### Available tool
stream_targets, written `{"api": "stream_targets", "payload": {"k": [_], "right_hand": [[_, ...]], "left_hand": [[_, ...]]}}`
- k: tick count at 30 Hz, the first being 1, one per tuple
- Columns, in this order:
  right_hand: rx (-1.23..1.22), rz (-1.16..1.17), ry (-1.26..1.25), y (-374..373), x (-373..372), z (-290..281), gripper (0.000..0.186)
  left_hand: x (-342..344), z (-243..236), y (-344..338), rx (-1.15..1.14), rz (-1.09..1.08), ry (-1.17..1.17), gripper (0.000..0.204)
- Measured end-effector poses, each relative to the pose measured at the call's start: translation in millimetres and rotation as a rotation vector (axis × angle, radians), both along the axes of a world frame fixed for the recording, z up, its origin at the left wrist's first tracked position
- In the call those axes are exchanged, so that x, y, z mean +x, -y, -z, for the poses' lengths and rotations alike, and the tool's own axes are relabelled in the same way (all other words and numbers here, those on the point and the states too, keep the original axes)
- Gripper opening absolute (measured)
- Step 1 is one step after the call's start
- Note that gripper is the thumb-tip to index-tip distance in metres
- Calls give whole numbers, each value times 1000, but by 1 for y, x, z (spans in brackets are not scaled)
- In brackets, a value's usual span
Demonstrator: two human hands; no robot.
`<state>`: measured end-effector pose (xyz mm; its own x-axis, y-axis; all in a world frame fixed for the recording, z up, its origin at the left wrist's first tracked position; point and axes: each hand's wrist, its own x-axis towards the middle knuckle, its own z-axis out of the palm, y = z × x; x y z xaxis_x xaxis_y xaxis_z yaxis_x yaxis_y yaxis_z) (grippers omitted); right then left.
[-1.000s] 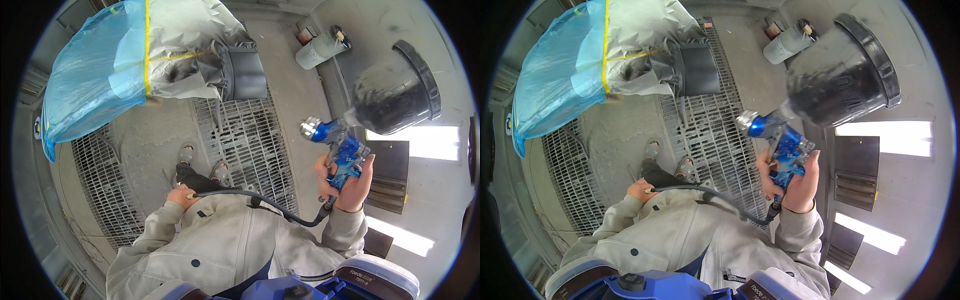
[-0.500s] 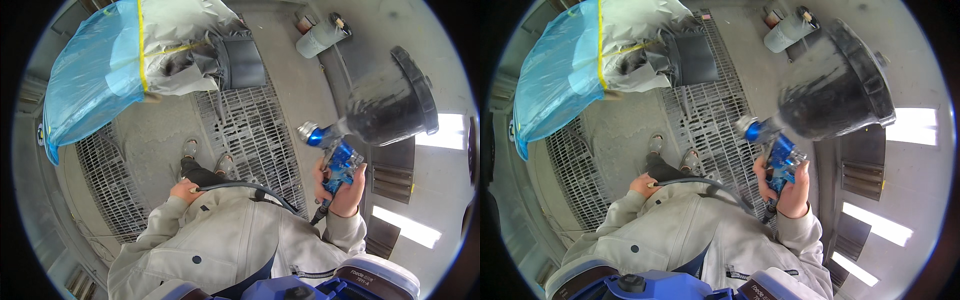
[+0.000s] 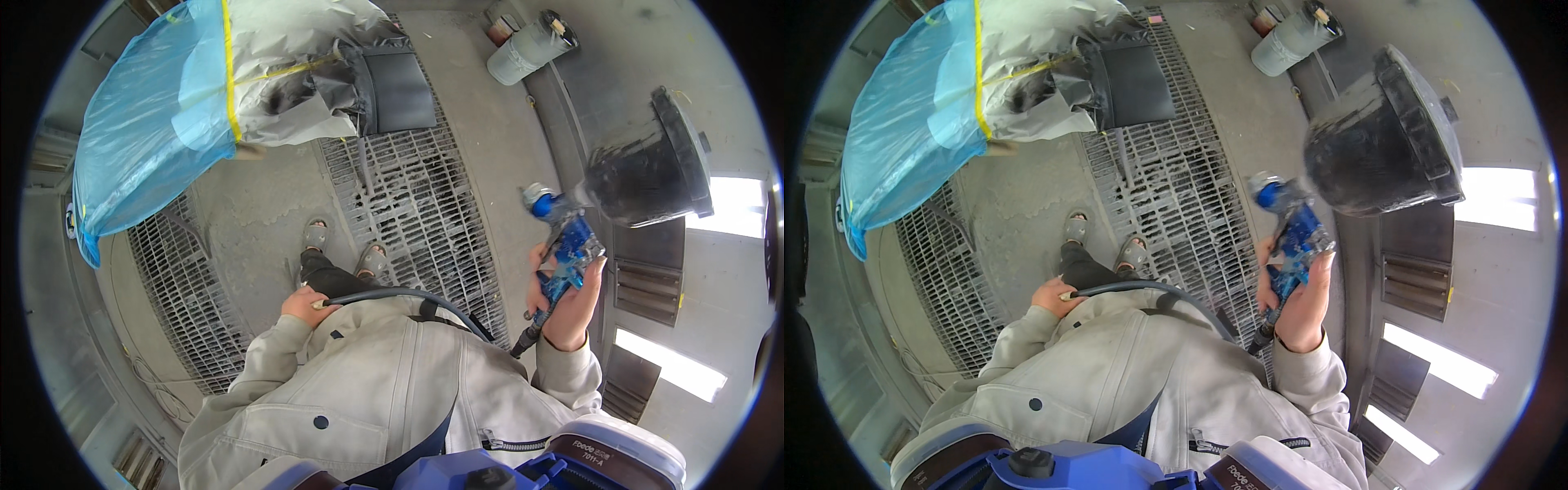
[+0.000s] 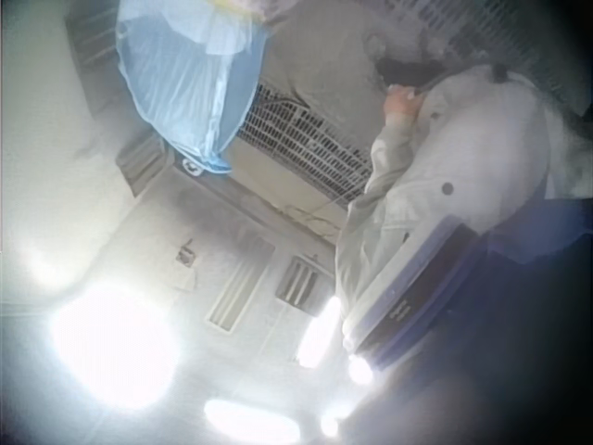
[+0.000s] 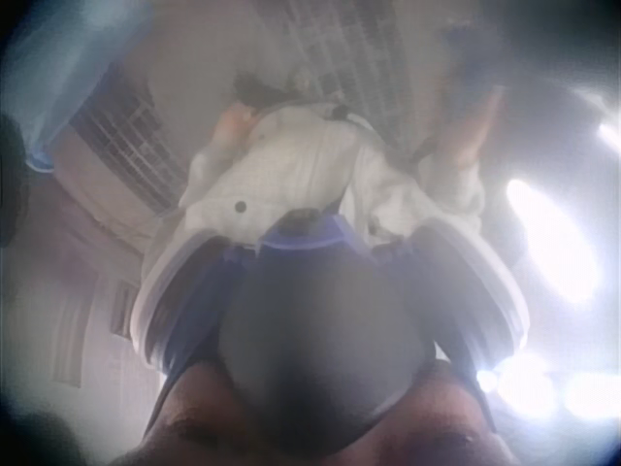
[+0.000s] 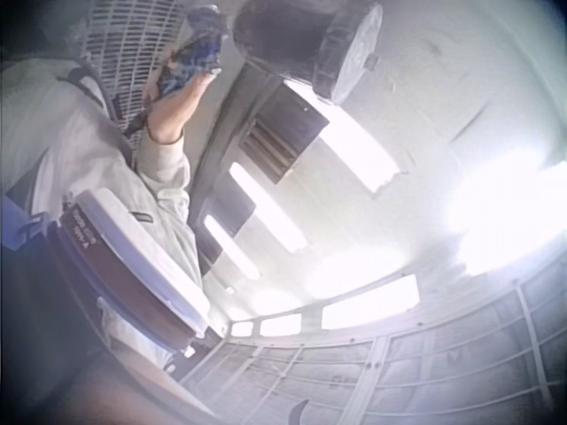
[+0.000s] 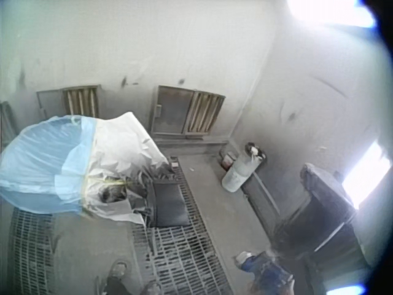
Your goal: The person spray paints a black car part with a blue spray gun while holding a yellow sponge in the other hand. They repeatedly wipe the surface with the sponge between short spray passes, moving around the part to cover different areas.
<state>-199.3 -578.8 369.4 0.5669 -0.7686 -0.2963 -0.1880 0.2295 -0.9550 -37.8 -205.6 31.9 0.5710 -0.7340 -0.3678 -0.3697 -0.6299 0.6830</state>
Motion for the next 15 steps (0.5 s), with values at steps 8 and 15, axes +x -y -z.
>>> {"api": "stream_targets", "payload": {"k": [8, 15], "right_hand": [[227, -327, 71, 12, -6, 18, 98], [-62, 85, -10, -2, -4, 31, 81]], "left_hand": [[3, -7, 0, 43, 32, -3, 36], [4, -9, -6, 101, 40, 29, 38]]}}
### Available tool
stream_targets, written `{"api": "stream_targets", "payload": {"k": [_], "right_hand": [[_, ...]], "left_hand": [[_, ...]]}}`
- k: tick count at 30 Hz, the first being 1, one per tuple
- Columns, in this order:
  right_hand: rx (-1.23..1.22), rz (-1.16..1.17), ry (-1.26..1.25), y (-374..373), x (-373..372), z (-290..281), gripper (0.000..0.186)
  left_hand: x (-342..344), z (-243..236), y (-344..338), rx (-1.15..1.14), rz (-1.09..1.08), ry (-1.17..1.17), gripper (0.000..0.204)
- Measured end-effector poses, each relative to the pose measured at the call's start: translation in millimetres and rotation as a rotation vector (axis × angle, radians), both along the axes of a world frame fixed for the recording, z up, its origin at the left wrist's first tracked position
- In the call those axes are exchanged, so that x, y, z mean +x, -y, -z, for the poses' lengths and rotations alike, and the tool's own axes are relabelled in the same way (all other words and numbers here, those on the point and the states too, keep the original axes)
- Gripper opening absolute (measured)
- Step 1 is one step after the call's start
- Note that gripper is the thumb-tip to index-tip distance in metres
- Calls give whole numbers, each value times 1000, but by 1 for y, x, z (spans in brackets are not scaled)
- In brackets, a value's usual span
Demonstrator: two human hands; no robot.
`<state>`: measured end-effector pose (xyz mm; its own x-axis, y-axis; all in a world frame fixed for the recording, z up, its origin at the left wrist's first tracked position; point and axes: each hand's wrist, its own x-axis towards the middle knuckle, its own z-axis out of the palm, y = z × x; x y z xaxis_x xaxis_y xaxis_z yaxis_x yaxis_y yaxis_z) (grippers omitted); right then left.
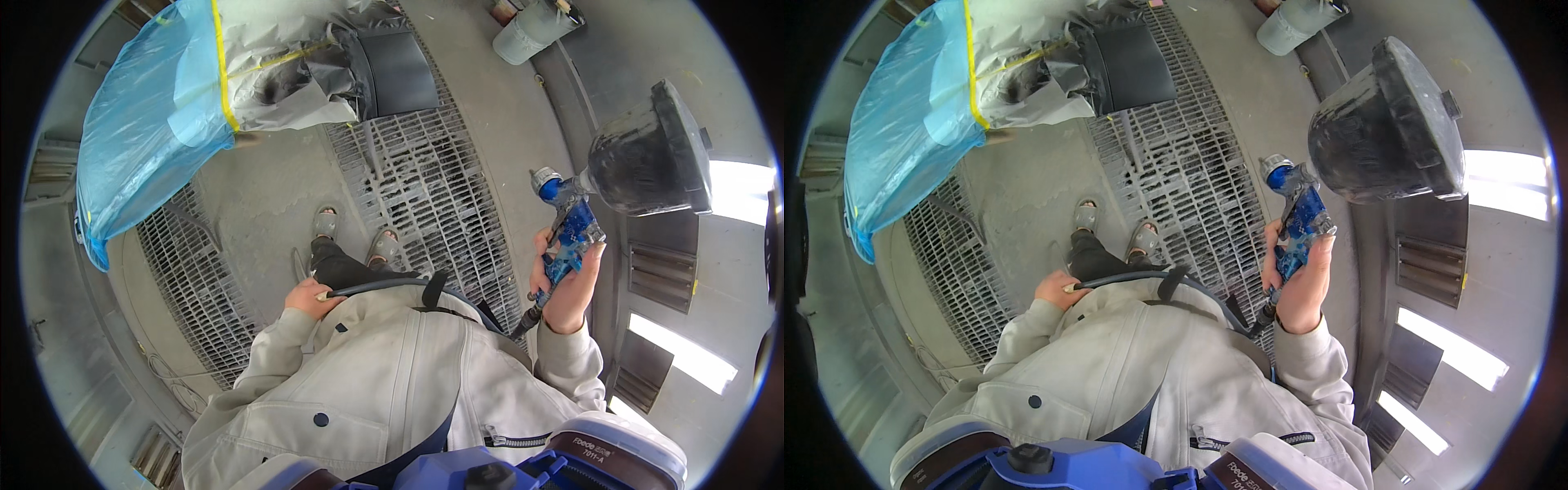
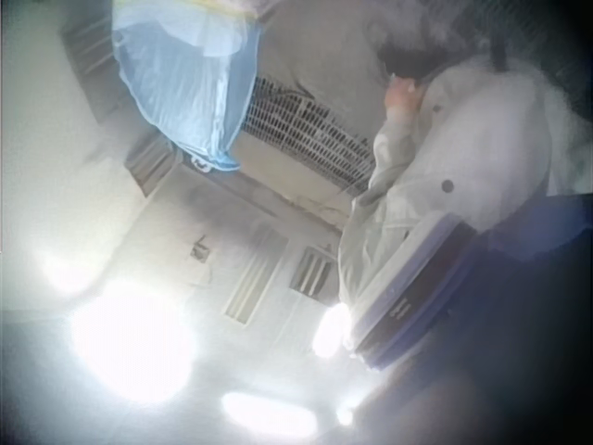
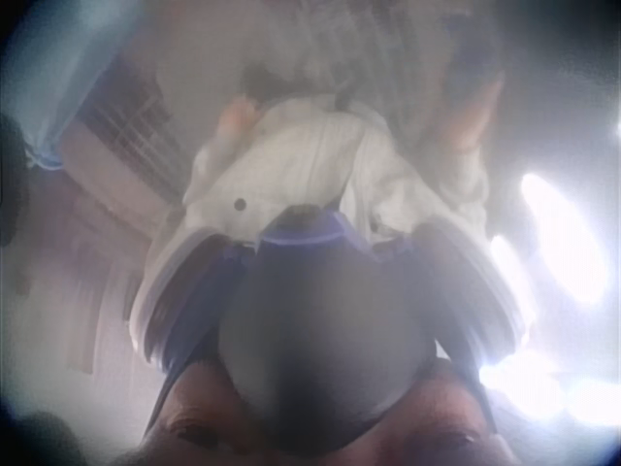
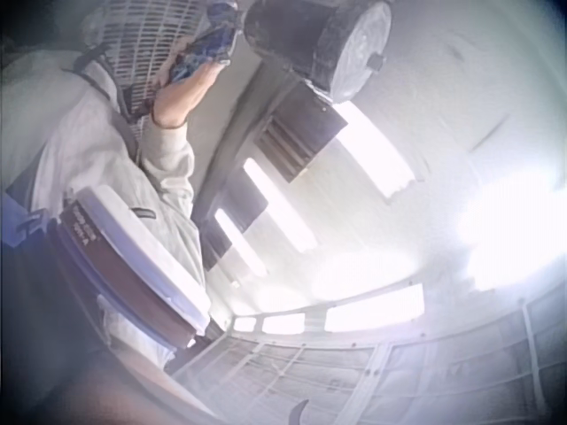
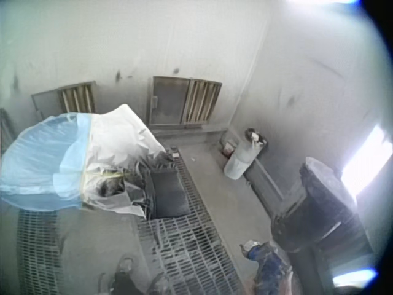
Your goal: The person spray paints a black car part with a blue spray gun while holding a yellow sponge in the other hand. They repeatedly wipe the surface with the sponge between short spray passes, moving around the part to cover different areas.
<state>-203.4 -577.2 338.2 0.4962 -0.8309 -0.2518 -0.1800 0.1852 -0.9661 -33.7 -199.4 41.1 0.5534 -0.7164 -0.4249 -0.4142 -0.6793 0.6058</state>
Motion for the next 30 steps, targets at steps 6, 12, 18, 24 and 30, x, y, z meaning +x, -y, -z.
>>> {"api": "stream_targets", "payload": {"k": [6, 12, 18, 24, 30], "right_hand": [[238, -265, 114, 4, -10, 17, 87], [376, -402, 222, 28, -16, 61, 89], [185, -58, 134, 8, -20, 87, 92], [343, -286, 299, 37, -32, 77, 94], [222, -57, 238, 58, -8, 48, 88]], "left_hand": [[8, -6, -4, 62, 17, -21, 40], [21, -17, -21, 139, 81, 79, 40], [29, -41, -39, 211, 44, 124, 41], [40, -55, -28, 180, 31, 135, 39], [54, -56, -1, 104, -12, 88, 32]]}}
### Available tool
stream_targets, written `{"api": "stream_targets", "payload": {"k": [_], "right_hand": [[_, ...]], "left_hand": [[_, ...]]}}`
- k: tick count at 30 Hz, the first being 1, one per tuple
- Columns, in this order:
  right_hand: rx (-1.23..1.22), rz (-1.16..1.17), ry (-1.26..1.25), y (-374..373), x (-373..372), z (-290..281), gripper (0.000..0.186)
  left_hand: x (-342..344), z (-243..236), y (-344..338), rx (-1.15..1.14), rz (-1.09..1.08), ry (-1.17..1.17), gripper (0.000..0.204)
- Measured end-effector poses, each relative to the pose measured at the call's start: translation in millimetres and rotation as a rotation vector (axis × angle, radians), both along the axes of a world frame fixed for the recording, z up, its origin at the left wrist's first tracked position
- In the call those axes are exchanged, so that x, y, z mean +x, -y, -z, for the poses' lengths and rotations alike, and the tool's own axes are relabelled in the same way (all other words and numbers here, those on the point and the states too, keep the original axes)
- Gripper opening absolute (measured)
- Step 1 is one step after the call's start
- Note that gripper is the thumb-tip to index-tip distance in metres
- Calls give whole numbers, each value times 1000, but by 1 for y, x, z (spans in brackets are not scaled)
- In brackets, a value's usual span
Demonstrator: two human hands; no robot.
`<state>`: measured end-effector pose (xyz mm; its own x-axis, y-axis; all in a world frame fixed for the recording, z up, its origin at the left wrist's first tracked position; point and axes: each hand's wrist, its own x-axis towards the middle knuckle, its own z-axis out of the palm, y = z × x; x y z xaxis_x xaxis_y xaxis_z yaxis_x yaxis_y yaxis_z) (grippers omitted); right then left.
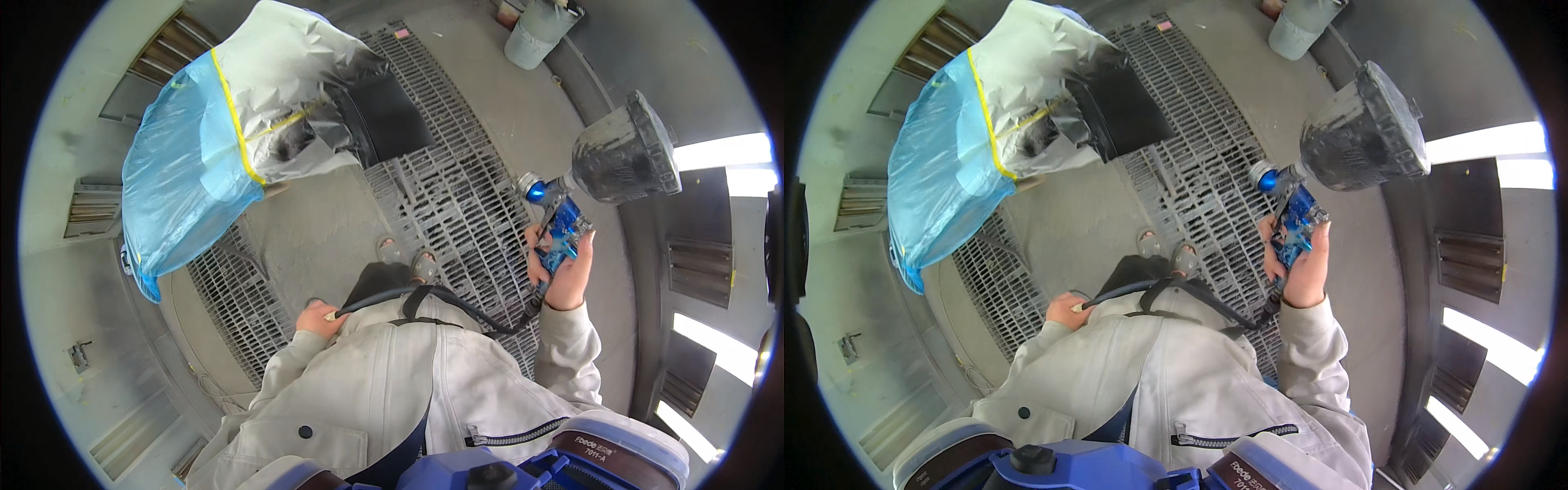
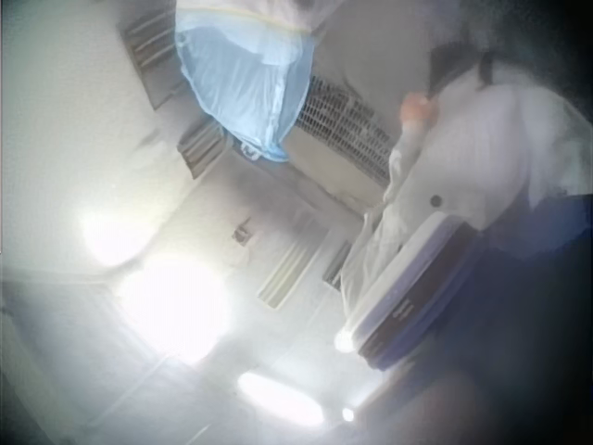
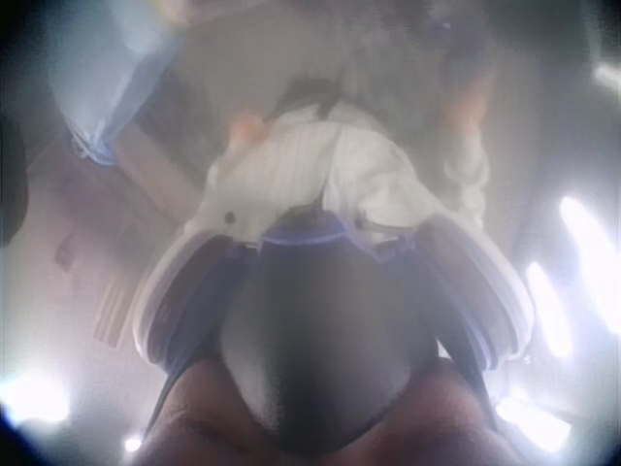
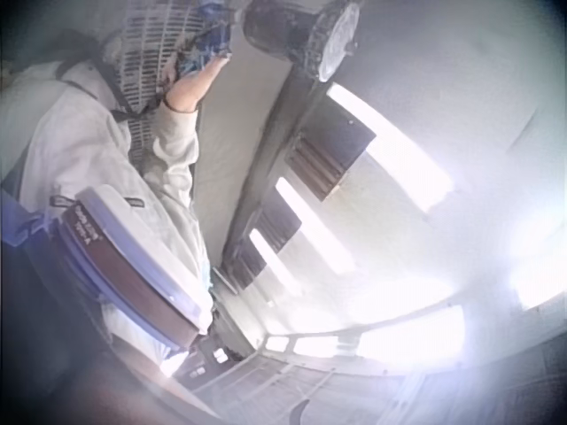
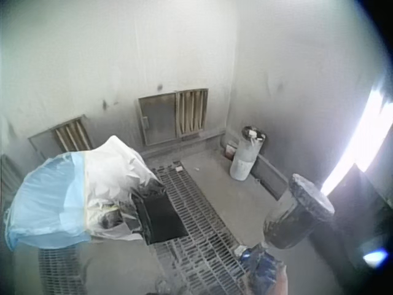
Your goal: The person spray paints a black car part with a blue spray gun while holding a yellow sponge in the other hand. They repeatedly wipe the surface with the sponge between short spray passes, moving around the part to cover different areas.
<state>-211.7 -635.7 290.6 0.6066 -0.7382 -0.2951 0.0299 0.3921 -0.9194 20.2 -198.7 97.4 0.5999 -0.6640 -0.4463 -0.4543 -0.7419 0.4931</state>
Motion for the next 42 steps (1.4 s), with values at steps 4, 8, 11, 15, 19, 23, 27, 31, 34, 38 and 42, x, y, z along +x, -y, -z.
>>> {"api": "stream_targets", "payload": {"k": [4, 8, 11, 15, 19, 23, 27, 31, 34, 38, 42], "right_hand": [[242, -195, 88, 27, 23, -32, 103], [147, -120, 21, 50, 68, -55, 91], [26, 44, -123, 56, 97, -69, 77], [159, -38, -128, 74, 112, -75, 76], [177, -173, -135, 108, 112, -59, 81], [241, -348, -57, 161, 108, -37, 90], [149, -623, 28, 239, 104, -12, 91], [257, -812, 37, 321, 101, 7, 87], [390, -875, 93, 366, 108, 14, 84], [358, -919, 131, 396, 143, 30, 78], [336, -864, 114, 397, 165, 49, 76]], "left_hand": [[22, 1, 21, -56, -40, -52, 30], [42, 11, 47, -90, -57, -80, 37], [46, 17, 60, -111, -85, -66, 37], [49, 19, 77, -148, -115, -68, 36], [42, 13, 104, -126, -127, -82, 35], [13, 7, 145, -66, -210, -58, 30], [-47, 3, 208, 24, -324, -1, 31], [-126, -30, 271, 154, -469, -14, 31], [-171, -68, 302, 229, -538, -6, 32], [-213, -99, 332, 322, -636, 17, 37], [-249, -123, 348, 408, -765, 82, 40]]}}
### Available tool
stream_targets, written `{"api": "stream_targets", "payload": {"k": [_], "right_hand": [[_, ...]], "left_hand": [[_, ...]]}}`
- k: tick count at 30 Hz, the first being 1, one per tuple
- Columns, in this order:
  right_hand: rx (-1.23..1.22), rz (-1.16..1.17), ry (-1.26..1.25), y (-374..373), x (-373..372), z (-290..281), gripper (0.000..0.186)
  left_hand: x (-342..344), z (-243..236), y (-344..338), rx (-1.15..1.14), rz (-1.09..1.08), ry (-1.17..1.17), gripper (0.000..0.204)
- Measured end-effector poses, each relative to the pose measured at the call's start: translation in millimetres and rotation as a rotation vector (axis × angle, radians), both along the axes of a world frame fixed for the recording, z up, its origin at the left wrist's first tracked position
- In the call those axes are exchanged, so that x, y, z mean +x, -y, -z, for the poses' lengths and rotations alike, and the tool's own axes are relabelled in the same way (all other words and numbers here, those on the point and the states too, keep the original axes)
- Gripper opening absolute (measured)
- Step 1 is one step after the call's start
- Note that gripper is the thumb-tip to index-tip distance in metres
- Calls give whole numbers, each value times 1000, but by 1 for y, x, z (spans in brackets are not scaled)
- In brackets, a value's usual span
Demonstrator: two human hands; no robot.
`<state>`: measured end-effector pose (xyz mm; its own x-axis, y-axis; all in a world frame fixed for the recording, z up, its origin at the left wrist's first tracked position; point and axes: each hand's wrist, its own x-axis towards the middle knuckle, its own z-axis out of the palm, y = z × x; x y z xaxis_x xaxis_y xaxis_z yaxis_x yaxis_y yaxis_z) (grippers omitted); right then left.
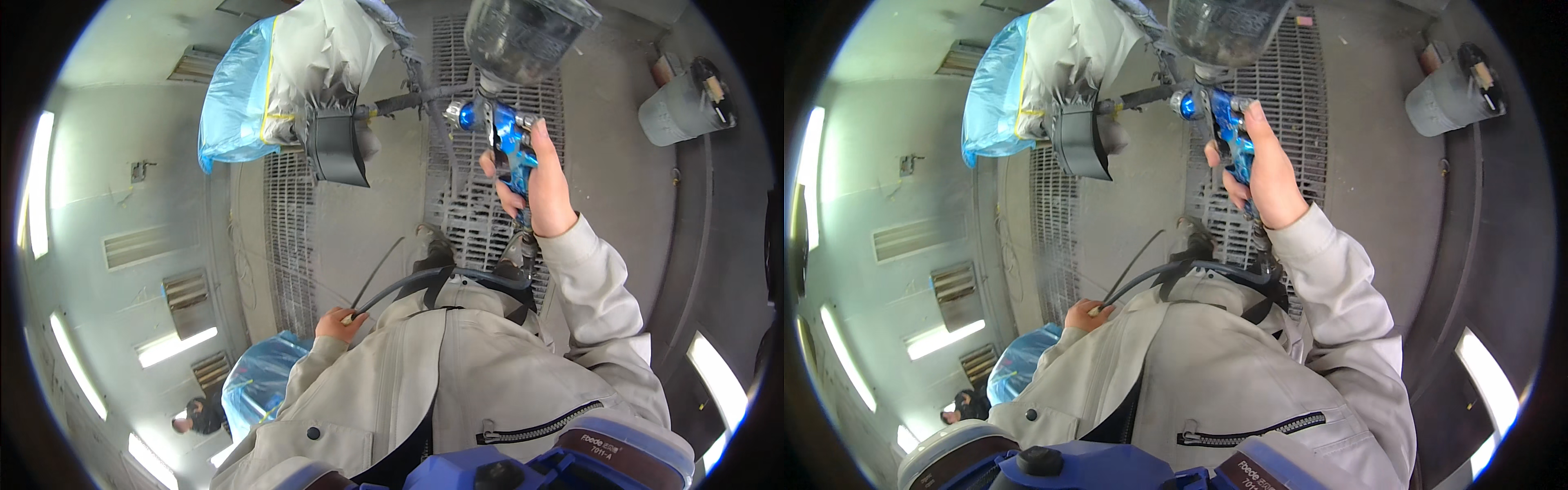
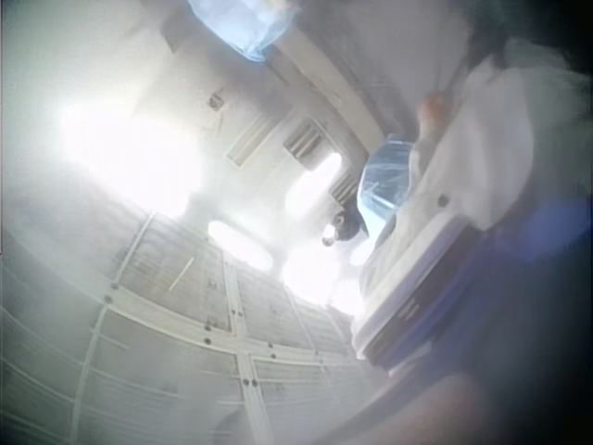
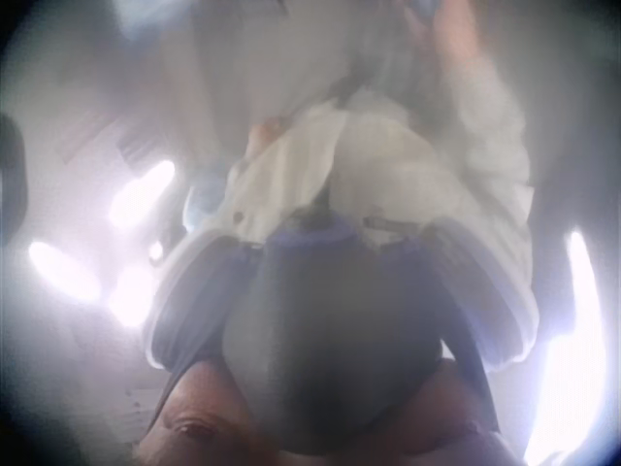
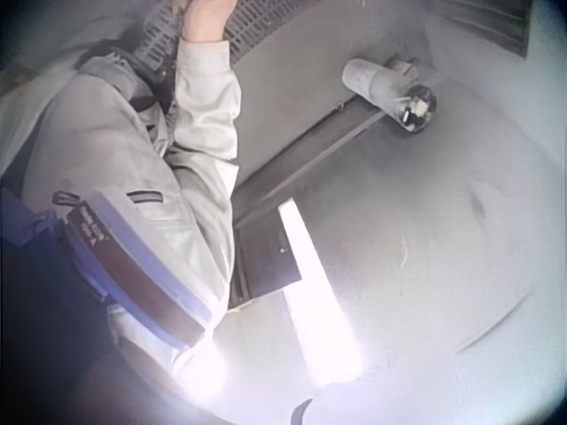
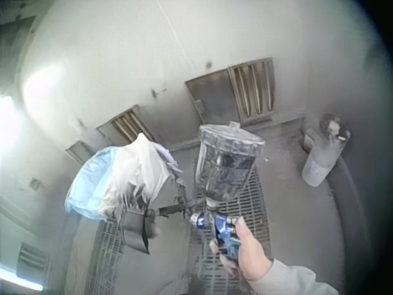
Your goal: The person spray paints a black car part with a blue spray gun while holding a yellow sponge in the other hand. They repeatedly wipe the surface with the sponge between short spray passes, moving around the part to cover different areas.
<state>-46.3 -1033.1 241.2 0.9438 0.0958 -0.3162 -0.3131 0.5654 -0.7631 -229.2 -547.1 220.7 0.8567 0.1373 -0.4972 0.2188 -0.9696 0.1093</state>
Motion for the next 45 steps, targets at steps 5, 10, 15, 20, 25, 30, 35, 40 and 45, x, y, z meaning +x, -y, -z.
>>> {"api": "stream_targets", "payload": {"k": [5, 10, 15, 20, 25, 30, 35, 40, 45], "right_hand": [[455, -253, -7, 19, 11, 27, 78], [230, -98, -23, 5, 19, 59, 70], [323, -176, -27, 17, 19, 74, 70], [465, -265, -28, 39, 9, 81, 80], [296, -206, -22, 34, 12, 89, 82], [542, -349, -73, 52, 9, 86, 74], [384, -283, -4, 44, 40, 78, 82], [353, -421, -75, 48, 115, 62, 72], [42, -295, -68, 46, 146, 38, 60]], "left_hand": [[-38, -44, 16, 110, -16, -46, 41], [-45, -56, 40, 179, -119, -123, 43], [-44, -62, 57, 204, -114, -169, 40], [-56, -60, 63, 133, -84, -100, 34], [-65, -43, 52, 93, -177, -147, 37], [-71, -41, 33, 43, -54, -193, 38], [-65, -37, 43, 56, -62, -134, 39], [-45, -31, 66, -12, 27, -62, 38], [-33, -8, 81, -76, -31, -54, 37]]}}
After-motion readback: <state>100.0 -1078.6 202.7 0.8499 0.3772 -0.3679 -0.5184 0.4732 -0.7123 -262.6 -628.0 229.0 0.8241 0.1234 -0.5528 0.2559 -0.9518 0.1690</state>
